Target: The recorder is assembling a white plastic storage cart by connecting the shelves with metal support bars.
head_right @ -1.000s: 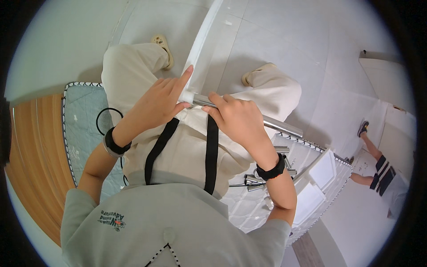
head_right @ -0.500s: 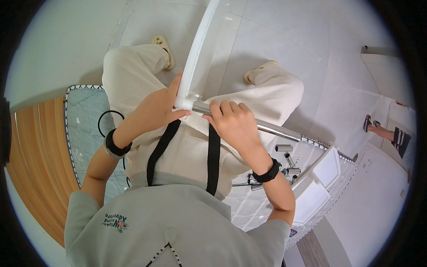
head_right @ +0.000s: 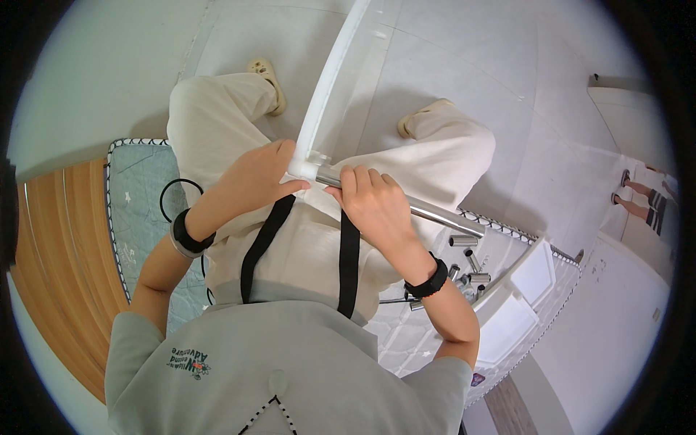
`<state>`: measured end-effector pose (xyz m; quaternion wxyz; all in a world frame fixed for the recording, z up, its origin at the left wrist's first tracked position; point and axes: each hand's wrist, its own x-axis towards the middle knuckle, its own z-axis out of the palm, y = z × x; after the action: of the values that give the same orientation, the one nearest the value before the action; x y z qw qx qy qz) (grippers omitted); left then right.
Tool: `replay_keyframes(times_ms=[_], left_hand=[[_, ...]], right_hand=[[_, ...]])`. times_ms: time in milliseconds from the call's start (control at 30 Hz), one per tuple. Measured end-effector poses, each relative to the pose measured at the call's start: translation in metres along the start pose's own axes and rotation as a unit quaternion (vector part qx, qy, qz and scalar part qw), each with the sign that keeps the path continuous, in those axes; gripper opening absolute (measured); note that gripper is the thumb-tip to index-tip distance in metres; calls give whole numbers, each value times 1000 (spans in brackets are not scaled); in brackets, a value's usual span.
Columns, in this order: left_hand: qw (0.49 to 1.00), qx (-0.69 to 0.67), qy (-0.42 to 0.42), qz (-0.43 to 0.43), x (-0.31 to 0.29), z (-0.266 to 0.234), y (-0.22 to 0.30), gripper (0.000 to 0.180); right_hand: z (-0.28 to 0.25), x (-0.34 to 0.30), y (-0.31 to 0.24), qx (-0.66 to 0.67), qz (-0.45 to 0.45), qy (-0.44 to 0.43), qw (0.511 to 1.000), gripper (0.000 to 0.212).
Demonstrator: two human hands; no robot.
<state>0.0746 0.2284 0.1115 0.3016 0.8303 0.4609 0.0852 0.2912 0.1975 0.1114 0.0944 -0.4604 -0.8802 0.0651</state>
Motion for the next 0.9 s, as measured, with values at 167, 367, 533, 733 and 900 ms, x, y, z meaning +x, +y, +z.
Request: replay_keyframes(times_ms=[167, 367, 533, 733, 900], left_hand=[[998, -31, -45, -11, -2, -8, 5, 43], [996, -50, -64, -31, -12, -8, 8, 38], [992, -80, -77, -54, -20, -8, 14, 34], [998, -42, -52, 4, -28, 5, 6, 36], [999, -25, -24, 20, -29, 7, 7, 36]], right_hand=[[2, -4, 2, 14, 6, -2, 1000, 31], [5, -7, 2, 32, -8, 14, 999, 33], [2, -10, -2, 41, -9, -11, 999, 33], [4, -11, -5, 29, -12, -27, 999, 34], [4, -10, -6, 53, -2, -33, 998, 34]])
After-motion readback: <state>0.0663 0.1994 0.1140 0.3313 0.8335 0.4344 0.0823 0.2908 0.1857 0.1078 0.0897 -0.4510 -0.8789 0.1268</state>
